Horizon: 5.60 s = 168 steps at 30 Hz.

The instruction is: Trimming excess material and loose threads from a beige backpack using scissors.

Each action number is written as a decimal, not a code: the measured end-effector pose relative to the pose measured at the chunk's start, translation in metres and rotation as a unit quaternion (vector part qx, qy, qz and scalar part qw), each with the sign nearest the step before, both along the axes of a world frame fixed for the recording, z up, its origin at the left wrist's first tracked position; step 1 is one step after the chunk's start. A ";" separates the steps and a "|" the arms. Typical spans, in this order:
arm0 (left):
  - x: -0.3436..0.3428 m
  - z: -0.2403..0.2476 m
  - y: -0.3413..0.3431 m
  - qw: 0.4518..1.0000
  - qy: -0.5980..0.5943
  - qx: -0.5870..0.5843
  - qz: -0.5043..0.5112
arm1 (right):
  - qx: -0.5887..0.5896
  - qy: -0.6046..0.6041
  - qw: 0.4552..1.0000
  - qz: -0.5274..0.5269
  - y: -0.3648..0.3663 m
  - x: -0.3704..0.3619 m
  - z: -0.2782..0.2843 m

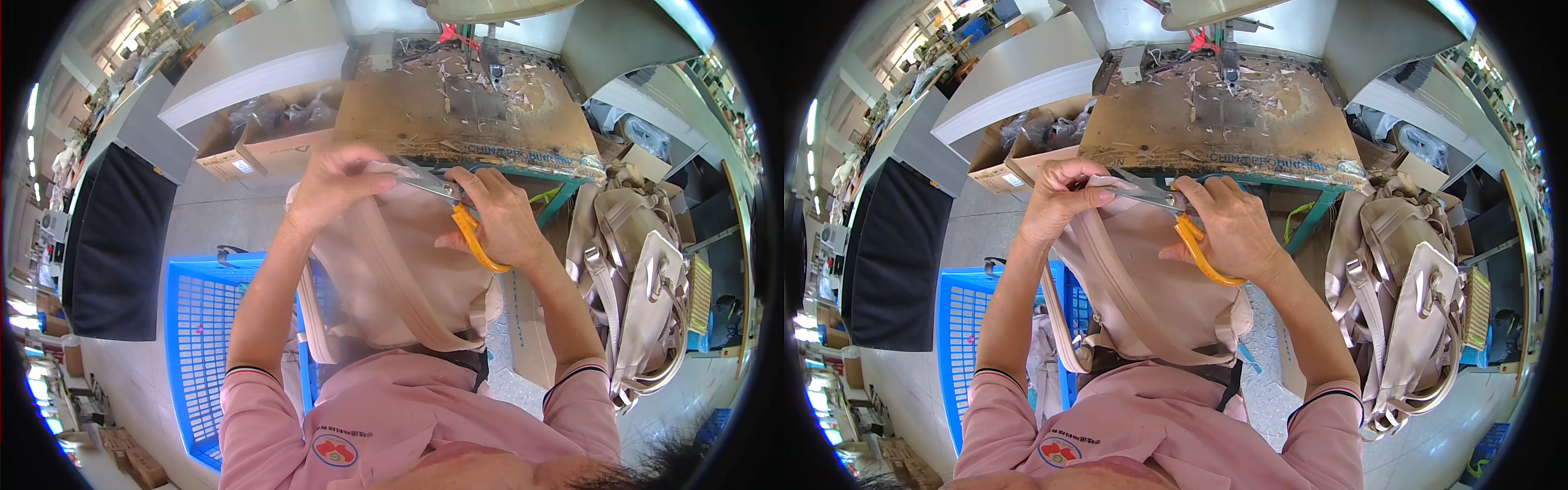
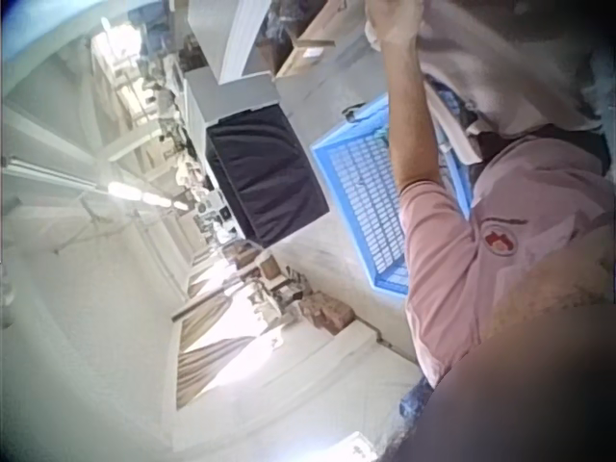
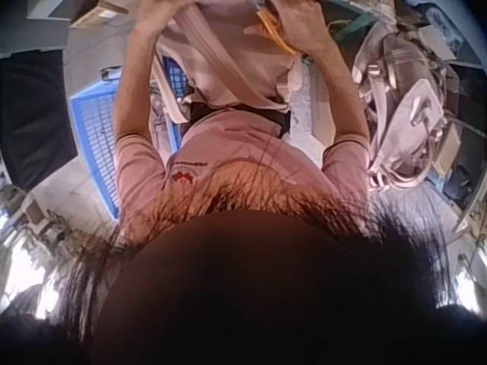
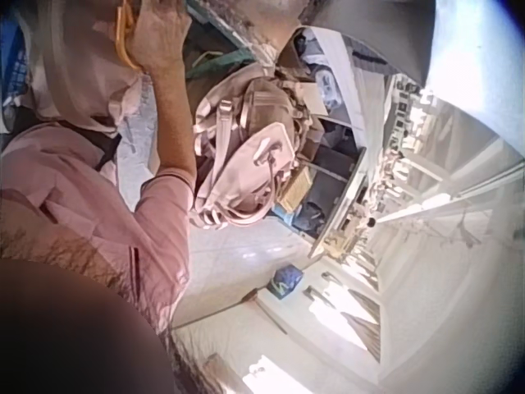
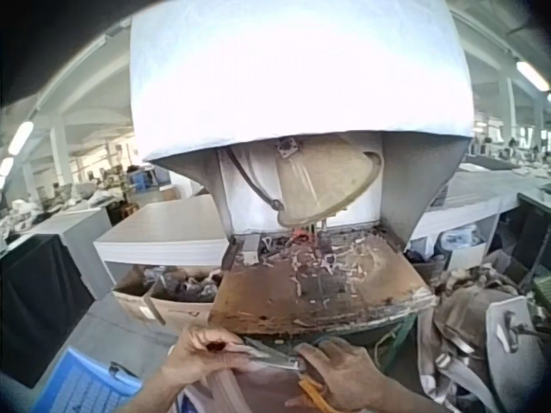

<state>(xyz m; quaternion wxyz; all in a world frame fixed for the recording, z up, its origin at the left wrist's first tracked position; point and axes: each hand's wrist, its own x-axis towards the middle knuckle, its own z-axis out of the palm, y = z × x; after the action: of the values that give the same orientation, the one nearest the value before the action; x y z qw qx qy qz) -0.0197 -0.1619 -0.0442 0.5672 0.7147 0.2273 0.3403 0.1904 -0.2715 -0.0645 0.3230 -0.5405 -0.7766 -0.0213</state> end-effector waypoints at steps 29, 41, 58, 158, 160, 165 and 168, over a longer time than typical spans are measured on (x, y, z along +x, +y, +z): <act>0.016 0.012 0.022 0.990 0.055 0.122 0.053 | -0.173 0.576 0.799 -0.012 -0.016 -0.018 -0.060; 0.054 0.041 0.067 0.969 0.185 0.152 0.061 | -0.114 0.760 0.640 0.006 -0.007 -0.022 -0.029; 0.136 0.038 0.129 0.964 0.206 0.165 0.011 | -0.092 0.855 0.509 -0.035 0.026 0.001 -0.024; -0.073 -0.028 -0.026 0.976 0.104 0.176 0.073 | -0.253 -0.250 0.928 0.113 0.011 -0.006 0.111; -0.074 -0.028 -0.027 0.978 0.096 0.171 0.069 | -0.249 -0.243 0.930 0.122 0.010 -0.004 0.110; -0.074 -0.024 -0.026 0.984 0.087 0.142 0.066 | -0.264 -0.083 0.960 0.044 0.008 -0.003 0.116; -0.067 -0.020 -0.027 0.987 0.106 0.107 0.046 | -0.266 0.050 0.960 0.076 0.016 -0.017 0.094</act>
<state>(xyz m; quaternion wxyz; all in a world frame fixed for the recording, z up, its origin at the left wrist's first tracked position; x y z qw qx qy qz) -0.0867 -0.1886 -0.0645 0.4436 0.7921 0.2810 0.3112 0.1739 -0.2551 0.0296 0.2073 -0.5464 -0.7759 0.2377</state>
